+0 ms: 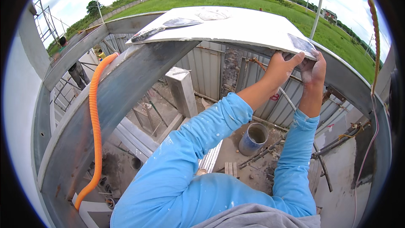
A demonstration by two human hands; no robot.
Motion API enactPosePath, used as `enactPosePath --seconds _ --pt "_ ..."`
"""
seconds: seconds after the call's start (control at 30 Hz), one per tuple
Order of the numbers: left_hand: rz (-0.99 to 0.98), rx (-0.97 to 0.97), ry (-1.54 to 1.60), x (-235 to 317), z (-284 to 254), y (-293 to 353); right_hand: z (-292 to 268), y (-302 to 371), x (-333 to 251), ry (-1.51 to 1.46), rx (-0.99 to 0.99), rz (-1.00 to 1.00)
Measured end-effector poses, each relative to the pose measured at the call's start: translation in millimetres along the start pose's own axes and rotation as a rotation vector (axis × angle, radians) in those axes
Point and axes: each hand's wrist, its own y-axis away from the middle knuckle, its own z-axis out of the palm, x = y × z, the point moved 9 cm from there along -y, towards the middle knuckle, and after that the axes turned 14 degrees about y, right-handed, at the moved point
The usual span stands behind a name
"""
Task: The person applies a white plaster-like substance to a curved metal surface using a trowel and a smaller scraper. They repeatedly scoop the material from the trowel onto the scraper and smooth it onto the surface, working on different sections of the metal structure.
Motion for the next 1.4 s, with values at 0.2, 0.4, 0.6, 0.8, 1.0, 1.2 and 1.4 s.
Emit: enactPosePath --seconds 0.2,0.4,0.6,0.8,1.0,1.2,1.4 --pt "0.246 0.092 0.086 46 -76 60 -18 9 -8 0.051 -0.044 0.031" --pt "0.516 0.450 0.229 169 -183 86 26 43 -8 0.141 -0.139 -0.012" --pt "0.398 0.681 0.214 200 -222 77 19 20 4 -0.029 -0.077 -0.054" --pt "0.489 0.646 0.206 193 -191 99 7 -3 7 -0.014 -0.074 -0.054" --pt "0.577 0.682 0.169 201 -191 117 20 -17 21 -0.007 -0.185 -0.020" --pt "0.661 0.664 0.098 195 -185 123 36 -25 28 -0.060 -0.228 0.001" --pt "0.138 0.515 -0.448 177 -129 152 13 22 -8 0.827 -0.281 -0.200"
